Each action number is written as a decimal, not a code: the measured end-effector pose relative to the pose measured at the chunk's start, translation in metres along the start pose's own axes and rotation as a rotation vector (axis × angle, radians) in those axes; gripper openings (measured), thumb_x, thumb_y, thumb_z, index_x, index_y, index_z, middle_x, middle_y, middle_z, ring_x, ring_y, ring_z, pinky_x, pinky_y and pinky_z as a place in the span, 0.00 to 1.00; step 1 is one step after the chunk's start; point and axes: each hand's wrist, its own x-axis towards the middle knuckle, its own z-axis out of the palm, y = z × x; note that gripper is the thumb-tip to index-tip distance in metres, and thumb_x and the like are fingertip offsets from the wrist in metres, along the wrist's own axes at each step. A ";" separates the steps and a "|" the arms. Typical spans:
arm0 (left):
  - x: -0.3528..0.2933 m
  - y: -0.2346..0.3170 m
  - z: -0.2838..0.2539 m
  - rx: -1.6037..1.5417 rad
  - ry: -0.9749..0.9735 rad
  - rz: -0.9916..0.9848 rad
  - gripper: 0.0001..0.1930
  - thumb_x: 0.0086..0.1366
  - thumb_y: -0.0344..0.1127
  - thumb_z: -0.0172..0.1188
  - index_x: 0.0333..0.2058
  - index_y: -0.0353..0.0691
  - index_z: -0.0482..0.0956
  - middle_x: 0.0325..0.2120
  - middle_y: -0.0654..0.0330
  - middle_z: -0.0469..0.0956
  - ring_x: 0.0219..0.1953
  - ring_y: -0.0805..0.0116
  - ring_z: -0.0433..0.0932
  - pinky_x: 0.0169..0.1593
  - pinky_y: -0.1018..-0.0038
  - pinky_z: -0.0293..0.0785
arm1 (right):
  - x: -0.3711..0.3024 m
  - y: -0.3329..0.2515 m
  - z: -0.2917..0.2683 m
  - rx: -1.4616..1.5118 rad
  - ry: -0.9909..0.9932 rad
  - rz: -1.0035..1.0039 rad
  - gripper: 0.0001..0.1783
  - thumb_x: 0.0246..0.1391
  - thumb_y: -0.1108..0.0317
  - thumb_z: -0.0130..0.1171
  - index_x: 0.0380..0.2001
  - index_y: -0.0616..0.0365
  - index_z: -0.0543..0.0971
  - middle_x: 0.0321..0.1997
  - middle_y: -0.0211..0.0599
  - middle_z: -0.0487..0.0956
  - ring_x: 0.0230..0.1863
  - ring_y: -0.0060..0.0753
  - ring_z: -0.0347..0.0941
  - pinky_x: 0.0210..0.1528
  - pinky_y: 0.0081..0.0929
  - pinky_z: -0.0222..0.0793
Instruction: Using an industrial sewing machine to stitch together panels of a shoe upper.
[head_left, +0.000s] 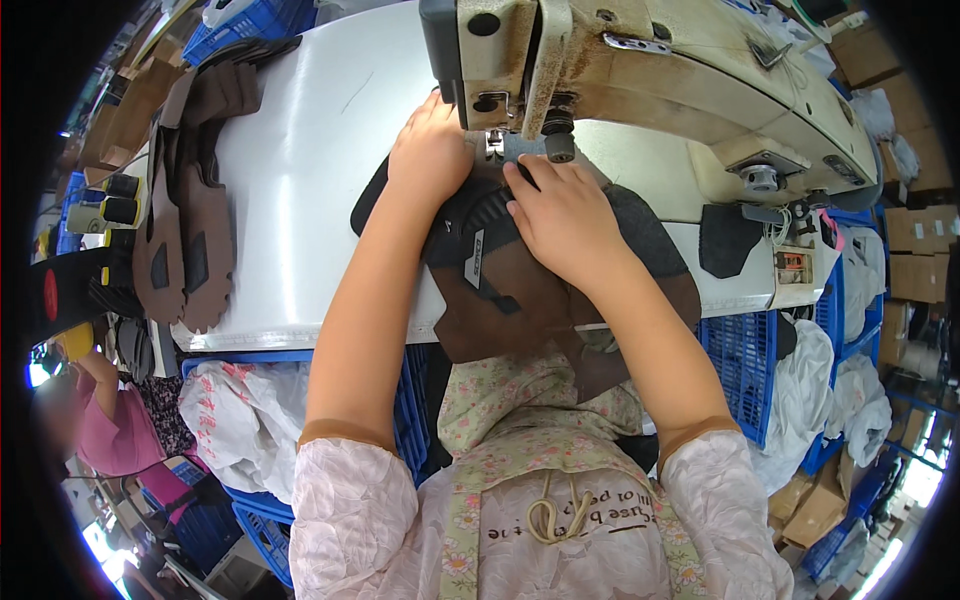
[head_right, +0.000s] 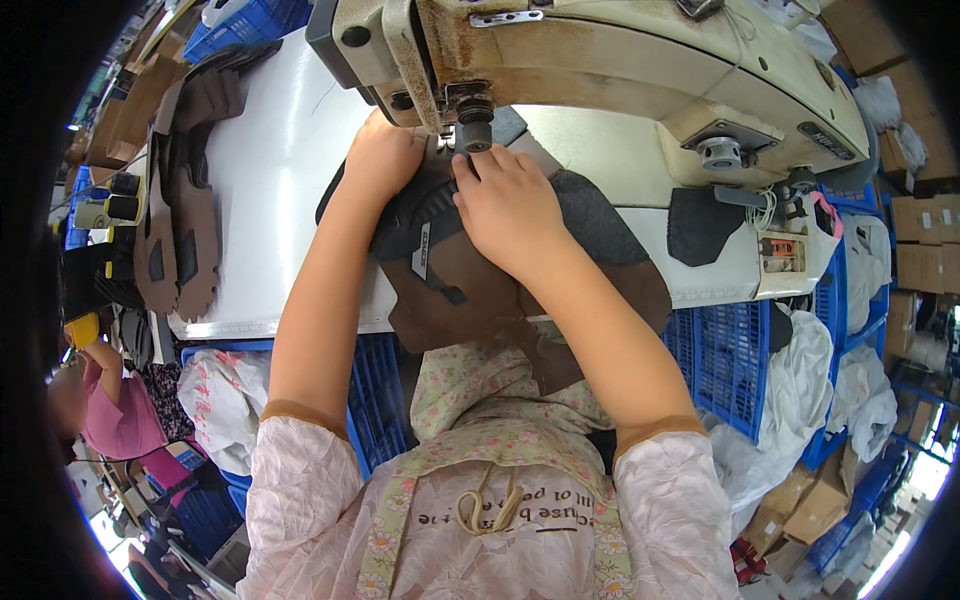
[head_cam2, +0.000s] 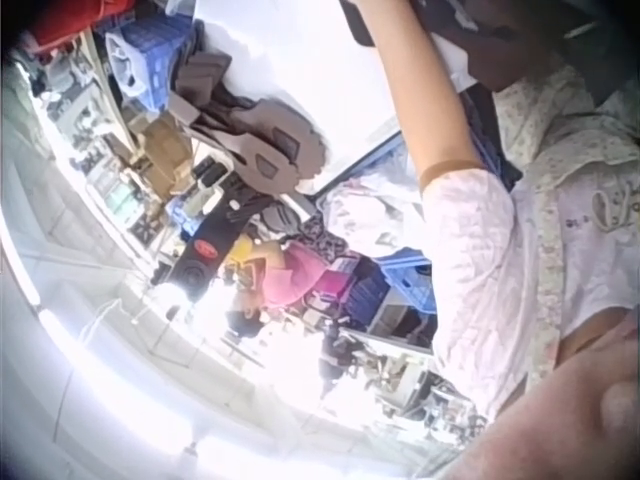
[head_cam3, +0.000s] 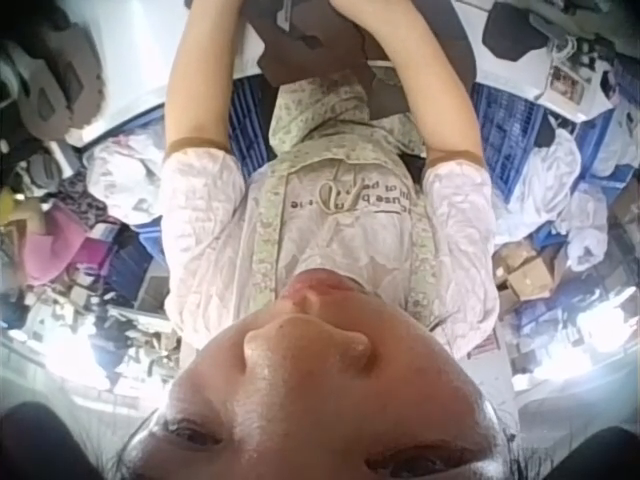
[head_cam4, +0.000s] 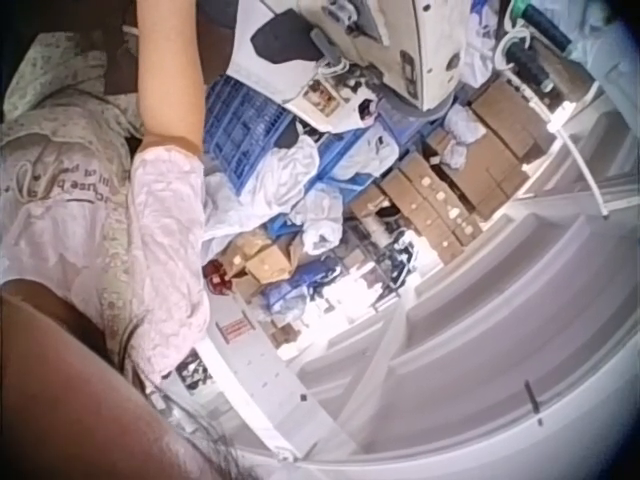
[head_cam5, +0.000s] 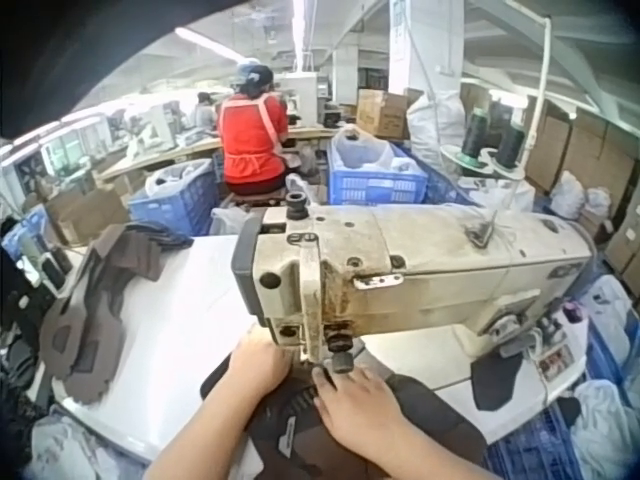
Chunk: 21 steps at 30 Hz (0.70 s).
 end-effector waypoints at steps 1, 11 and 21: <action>0.001 -0.001 0.001 0.000 0.000 -0.003 0.22 0.57 0.30 0.56 0.52 0.36 0.76 0.55 0.49 0.76 0.64 0.53 0.69 0.67 0.62 0.64 | 0.001 -0.001 -0.001 0.031 -0.021 0.032 0.22 0.60 0.61 0.57 0.54 0.61 0.77 0.60 0.47 0.75 0.58 0.47 0.72 0.57 0.38 0.68; 0.015 -0.004 0.003 -0.017 -0.026 -0.051 0.15 0.58 0.33 0.55 0.43 0.35 0.81 0.57 0.42 0.73 0.65 0.51 0.68 0.67 0.61 0.62 | 0.005 0.009 0.012 0.027 0.104 0.002 0.20 0.60 0.64 0.56 0.53 0.62 0.77 0.56 0.47 0.77 0.49 0.46 0.77 0.51 0.40 0.71; 0.019 -0.006 0.000 -0.091 -0.038 -0.126 0.16 0.58 0.37 0.60 0.45 0.41 0.83 0.58 0.45 0.73 0.66 0.50 0.65 0.68 0.59 0.62 | 0.011 0.012 0.014 0.042 0.099 0.005 0.20 0.60 0.64 0.56 0.52 0.62 0.76 0.57 0.42 0.76 0.41 0.47 0.77 0.45 0.41 0.72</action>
